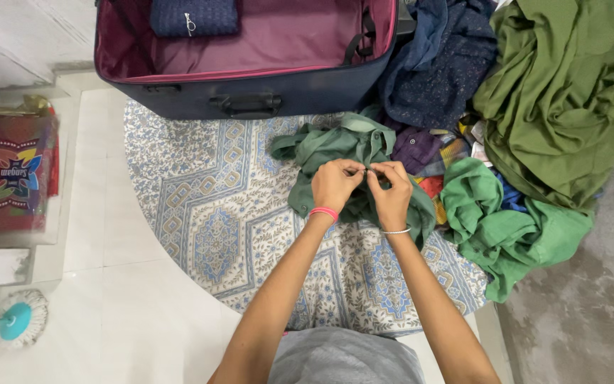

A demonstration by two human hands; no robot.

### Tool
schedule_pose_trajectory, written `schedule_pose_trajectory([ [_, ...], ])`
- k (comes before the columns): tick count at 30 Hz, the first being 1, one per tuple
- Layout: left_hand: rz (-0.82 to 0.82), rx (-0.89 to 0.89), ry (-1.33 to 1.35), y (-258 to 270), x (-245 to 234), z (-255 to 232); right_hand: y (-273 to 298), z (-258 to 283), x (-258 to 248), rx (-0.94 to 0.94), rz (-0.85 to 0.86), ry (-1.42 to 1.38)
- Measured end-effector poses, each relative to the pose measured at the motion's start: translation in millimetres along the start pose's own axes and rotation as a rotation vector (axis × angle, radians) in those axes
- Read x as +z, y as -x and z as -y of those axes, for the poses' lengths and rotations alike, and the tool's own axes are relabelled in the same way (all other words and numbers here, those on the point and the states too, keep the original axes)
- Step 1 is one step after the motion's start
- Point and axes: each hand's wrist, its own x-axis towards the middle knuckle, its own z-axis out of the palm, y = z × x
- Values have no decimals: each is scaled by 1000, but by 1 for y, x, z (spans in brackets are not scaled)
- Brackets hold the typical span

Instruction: The person folds a green shirt by laying it flat on a table, smoothing the fabric, and folding the sleeves and body into a compact shape.

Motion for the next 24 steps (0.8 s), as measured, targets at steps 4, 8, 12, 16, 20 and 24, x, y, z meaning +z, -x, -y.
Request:
schedule_pose_trajectory([
  [4, -16, -38, 2, 8, 1, -3, 7, 2, -5, 33, 23, -40],
  [8, 3, -72, 104, 11, -2, -8, 10, 7, -10, 17, 27, -31],
  [12, 30, -13, 74, 11, -6, -11, 8, 11, -15, -15, 44, -13],
  [16, 49, 67, 126, 11, -10, -16, 3, 3, -19, 4, 77, -7],
  [20, 72, 46, 35, 13, -14, -28, 1, -11, -15, 110, 83, -140],
  [24, -62, 493, -235, 14, -23, -29, -1, -17, -14, 115, 93, -152],
])
